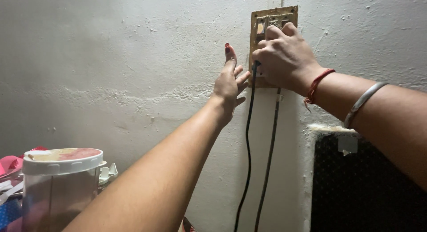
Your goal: Plug in an electric hand mixer and use it to whip cream in a bowl.
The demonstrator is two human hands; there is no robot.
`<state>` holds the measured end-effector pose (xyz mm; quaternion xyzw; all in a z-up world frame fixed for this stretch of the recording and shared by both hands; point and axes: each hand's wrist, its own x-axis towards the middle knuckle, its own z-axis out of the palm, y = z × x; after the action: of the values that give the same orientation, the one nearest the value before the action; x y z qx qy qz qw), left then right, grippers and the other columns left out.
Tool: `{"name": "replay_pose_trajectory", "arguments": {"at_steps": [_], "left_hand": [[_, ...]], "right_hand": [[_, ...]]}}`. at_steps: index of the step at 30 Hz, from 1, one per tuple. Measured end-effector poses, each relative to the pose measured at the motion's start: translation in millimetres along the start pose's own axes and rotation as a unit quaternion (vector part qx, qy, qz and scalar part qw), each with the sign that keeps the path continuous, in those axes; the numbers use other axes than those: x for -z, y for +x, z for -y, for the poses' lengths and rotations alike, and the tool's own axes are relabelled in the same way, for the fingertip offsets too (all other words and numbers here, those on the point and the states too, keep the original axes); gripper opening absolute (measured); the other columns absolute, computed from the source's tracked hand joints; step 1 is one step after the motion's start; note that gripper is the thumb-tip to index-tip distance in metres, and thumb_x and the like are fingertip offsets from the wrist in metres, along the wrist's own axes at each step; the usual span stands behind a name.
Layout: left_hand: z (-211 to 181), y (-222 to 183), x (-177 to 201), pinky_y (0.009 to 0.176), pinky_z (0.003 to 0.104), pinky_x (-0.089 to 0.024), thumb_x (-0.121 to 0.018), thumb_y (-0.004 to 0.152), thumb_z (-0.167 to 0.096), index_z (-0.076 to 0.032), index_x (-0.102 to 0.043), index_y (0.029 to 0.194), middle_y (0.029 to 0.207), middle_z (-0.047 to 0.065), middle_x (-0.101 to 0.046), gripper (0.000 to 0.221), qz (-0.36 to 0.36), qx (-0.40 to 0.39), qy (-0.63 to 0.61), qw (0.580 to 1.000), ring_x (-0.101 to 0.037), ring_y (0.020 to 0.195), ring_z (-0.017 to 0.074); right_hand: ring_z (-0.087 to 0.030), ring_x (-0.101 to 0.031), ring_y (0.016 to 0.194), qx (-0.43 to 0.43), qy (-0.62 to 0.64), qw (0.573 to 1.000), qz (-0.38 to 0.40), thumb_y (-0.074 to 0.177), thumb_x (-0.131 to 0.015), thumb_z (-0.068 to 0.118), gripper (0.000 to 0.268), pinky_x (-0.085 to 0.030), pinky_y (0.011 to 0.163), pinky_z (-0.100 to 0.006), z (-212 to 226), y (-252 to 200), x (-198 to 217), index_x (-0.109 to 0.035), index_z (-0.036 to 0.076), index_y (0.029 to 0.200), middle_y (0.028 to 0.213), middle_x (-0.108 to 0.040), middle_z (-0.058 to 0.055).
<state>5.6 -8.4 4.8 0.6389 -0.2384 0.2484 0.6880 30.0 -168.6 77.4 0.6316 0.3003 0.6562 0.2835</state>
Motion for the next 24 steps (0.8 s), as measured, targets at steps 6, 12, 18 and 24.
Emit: {"name": "replay_pose_trajectory", "arguments": {"at_steps": [6,12,18,24], "left_hand": [[8.6,-4.0,-0.4,0.119,0.059,-0.026,-0.014,0.076,-0.091,-0.006,-0.015,0.162,0.161,0.023,-0.036,0.120,0.008,0.010,0.026,1.000,-0.030,0.151,0.0367],[18.7,29.7,-9.0,0.105,0.060,-0.043,-0.045,0.092,-0.054,-0.005,-0.065,0.140,0.138,0.016,-0.070,0.072,-0.025,-0.027,-0.006,0.999,-0.062,0.127,0.0353],[-12.7,23.3,-30.0,0.094,0.040,-0.051,-0.051,0.079,-0.024,-0.021,-0.078,0.112,0.106,0.016,-0.076,0.044,-0.158,-0.141,0.303,0.929,-0.071,0.103,0.0330],[-35.2,2.1,-42.1,0.099,0.042,-0.055,-0.048,0.086,-0.028,-0.013,-0.082,0.101,0.111,0.017,-0.078,0.040,-0.183,-0.034,0.386,0.904,-0.074,0.107,0.0339]], "right_hand": [[-0.016,-0.061,0.091,-0.016,-0.035,0.999,0.001,0.095,-0.072,0.032,0.020,-0.044,0.090,-0.037,4.5,3.6,0.9,-0.076,0.024,0.078,0.084,-0.076,0.004],[-0.016,-0.060,0.091,-0.021,-0.016,0.999,-0.024,0.090,-0.077,0.046,0.028,-0.043,0.087,-0.034,3.2,-3.3,1.5,-0.075,0.021,0.076,0.080,-0.074,0.003],[-0.017,-0.061,0.093,-0.062,0.119,0.989,-0.054,0.089,-0.078,0.025,0.007,-0.041,0.094,-0.038,-12.9,-9.8,-9.6,-0.078,0.026,0.083,0.079,-0.074,0.004],[-0.030,-0.052,0.105,-0.068,0.142,0.983,-0.095,0.066,-0.082,0.034,0.008,-0.035,0.093,-0.046,-1.7,-3.5,-3.6,-0.082,0.027,0.071,0.104,-0.070,-0.007]]}}
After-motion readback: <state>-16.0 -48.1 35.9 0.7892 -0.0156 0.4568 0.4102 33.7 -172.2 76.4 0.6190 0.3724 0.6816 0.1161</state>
